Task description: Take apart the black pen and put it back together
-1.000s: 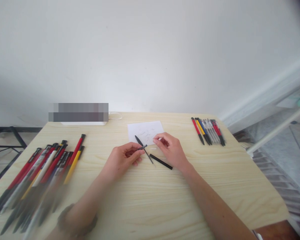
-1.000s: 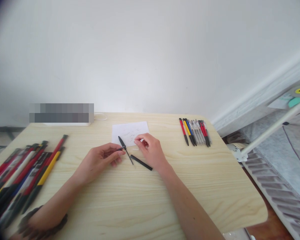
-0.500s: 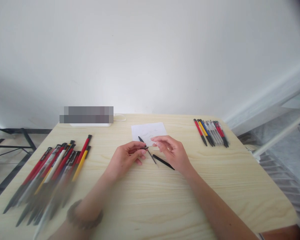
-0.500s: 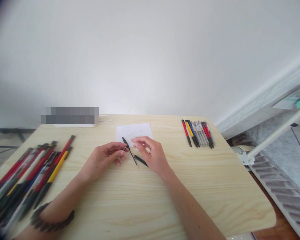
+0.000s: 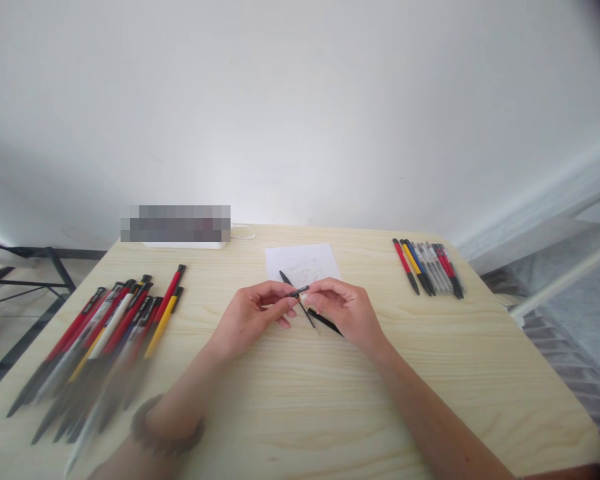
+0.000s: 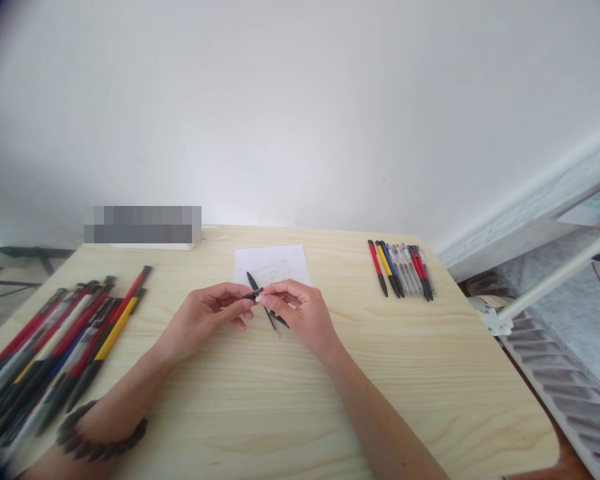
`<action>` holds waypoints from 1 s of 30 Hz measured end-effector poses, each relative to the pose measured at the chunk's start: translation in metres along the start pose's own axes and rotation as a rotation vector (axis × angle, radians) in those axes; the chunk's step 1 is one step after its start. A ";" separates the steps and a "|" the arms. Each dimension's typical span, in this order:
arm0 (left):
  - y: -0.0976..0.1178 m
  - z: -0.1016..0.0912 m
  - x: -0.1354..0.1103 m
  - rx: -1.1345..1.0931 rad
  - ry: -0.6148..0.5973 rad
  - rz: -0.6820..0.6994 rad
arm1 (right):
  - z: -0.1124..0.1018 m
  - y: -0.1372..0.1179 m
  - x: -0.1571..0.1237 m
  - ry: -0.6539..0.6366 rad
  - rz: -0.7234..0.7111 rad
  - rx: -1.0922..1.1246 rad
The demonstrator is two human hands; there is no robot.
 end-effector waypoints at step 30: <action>-0.003 -0.006 0.000 0.144 0.087 -0.052 | -0.026 0.002 0.007 0.178 0.028 -0.204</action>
Point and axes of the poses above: each hand's wrist, its own x-axis towards the middle knuckle, its own z-axis out of the palm, y = z × x, the point moved 6 cm from there along x, towards the middle knuckle, and after that the axes turned 10 degrees about z, right-handed, at the moved point
